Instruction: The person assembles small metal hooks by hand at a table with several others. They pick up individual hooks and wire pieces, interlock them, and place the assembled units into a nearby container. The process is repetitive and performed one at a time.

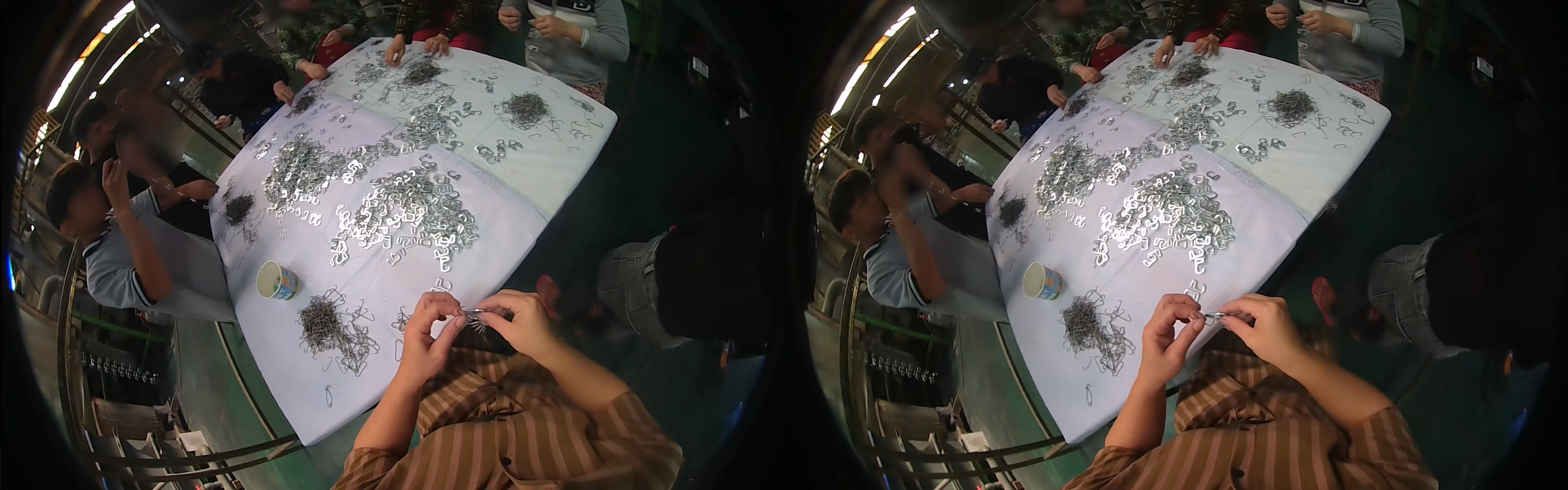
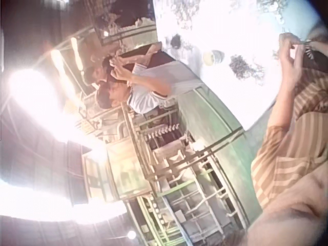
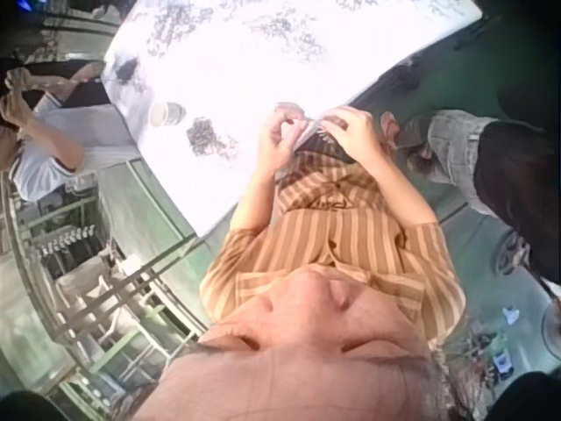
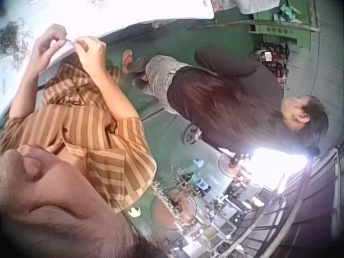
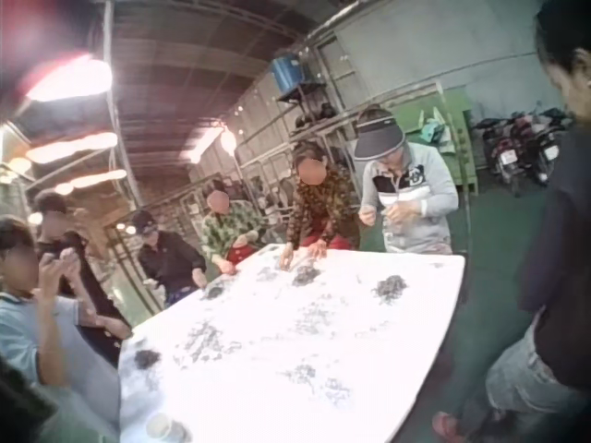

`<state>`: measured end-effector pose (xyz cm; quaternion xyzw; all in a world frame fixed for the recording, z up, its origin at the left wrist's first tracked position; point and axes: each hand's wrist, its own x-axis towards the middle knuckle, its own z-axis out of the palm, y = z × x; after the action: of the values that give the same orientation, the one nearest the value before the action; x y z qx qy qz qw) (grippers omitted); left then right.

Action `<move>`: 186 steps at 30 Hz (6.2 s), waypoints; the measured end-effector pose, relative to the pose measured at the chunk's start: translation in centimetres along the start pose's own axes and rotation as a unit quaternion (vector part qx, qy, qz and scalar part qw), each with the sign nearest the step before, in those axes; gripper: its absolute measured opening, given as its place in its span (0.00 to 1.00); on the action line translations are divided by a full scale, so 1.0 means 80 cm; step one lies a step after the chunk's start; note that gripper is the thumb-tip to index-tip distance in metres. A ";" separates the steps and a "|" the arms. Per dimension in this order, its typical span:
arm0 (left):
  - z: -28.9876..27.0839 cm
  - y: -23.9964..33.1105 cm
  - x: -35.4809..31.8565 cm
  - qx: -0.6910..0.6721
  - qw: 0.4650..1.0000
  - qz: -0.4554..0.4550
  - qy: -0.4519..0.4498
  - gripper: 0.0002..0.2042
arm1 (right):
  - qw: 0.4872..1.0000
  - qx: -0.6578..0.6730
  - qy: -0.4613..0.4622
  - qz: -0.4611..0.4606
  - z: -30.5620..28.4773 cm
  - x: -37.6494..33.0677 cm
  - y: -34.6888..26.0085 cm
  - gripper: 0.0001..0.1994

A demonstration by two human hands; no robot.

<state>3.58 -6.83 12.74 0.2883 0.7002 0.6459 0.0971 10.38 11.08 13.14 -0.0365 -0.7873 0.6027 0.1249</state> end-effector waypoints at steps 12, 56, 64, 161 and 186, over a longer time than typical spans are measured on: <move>0.028 0.002 0.000 0.073 0.996 0.048 0.034 0.04 | 0.999 -0.008 -0.018 -0.028 -0.002 -0.002 0.005 0.06; 0.103 -0.096 0.009 0.001 0.990 -0.019 -0.140 0.11 | 0.976 -0.147 0.162 -0.017 0.016 0.080 0.176 0.15; 0.082 -0.084 0.006 0.031 0.997 -0.033 -0.068 0.12 | 0.982 -0.044 0.181 -0.016 0.011 0.030 0.095 0.13; 0.003 -0.020 0.010 0.068 0.997 0.005 -0.027 0.05 | 0.997 -0.039 0.002 0.067 0.005 -0.020 0.055 0.06; 0.050 -0.031 -0.006 0.134 0.991 0.003 0.018 0.07 | 0.998 -0.056 -0.007 0.015 0.001 -0.017 0.043 0.06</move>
<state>5.30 -3.69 9.65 0.2895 0.7809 0.5518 0.0433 11.36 11.66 9.64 -0.0507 -0.8198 0.5600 0.1080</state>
